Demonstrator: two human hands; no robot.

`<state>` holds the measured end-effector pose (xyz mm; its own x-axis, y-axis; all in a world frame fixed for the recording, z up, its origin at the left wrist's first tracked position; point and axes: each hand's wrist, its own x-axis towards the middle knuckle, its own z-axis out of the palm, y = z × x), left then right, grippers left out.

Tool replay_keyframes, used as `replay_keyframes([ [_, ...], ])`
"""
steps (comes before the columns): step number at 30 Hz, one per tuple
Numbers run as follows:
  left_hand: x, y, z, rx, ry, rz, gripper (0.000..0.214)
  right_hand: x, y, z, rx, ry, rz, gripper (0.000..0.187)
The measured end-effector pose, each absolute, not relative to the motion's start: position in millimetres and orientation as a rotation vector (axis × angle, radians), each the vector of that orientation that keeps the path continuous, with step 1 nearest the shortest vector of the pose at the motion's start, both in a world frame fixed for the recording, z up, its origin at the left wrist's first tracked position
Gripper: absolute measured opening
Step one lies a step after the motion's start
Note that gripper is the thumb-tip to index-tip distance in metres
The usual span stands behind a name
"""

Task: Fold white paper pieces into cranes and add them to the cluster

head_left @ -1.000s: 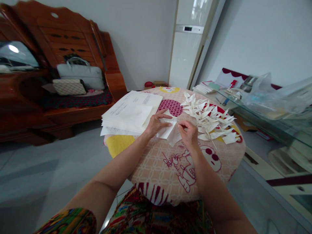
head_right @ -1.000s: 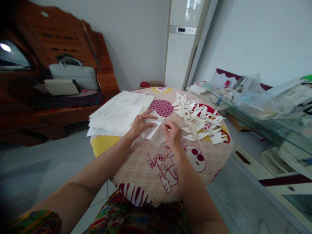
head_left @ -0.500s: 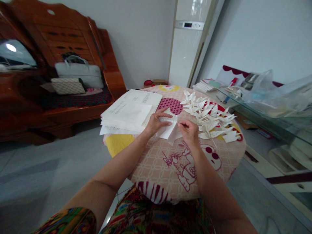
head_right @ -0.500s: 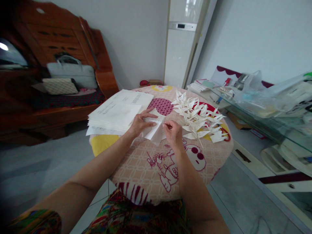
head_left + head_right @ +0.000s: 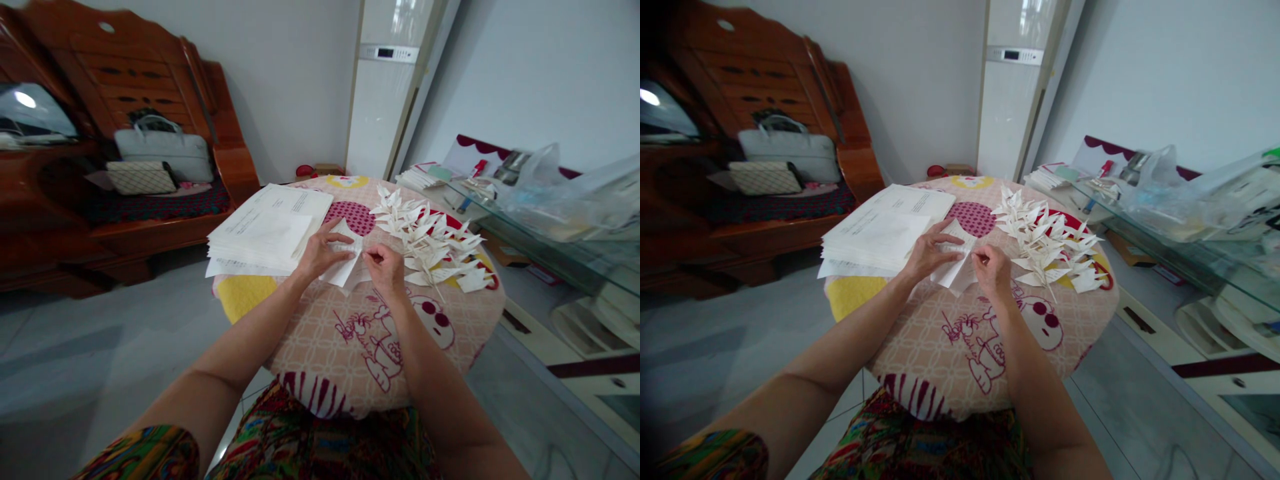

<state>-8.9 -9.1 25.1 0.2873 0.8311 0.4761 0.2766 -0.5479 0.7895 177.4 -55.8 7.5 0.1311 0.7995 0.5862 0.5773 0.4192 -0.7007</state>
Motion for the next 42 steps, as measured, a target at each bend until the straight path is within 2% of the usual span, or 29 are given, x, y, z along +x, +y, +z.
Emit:
replay_keyframes([
  [15,-8,-8,29,2.045,0.998,1.299,0.026,175,-63,23,-1.317,-1.617,0.187,0.013],
  [29,-8,-3,26,2.185,1.048,1.251,0.040,174,-54,11,-1.248,-1.586,0.311,0.012],
  [42,-3,-7,32,2.119,1.075,1.327,0.036,174,-57,13,-1.197,-1.613,0.353,0.012],
])
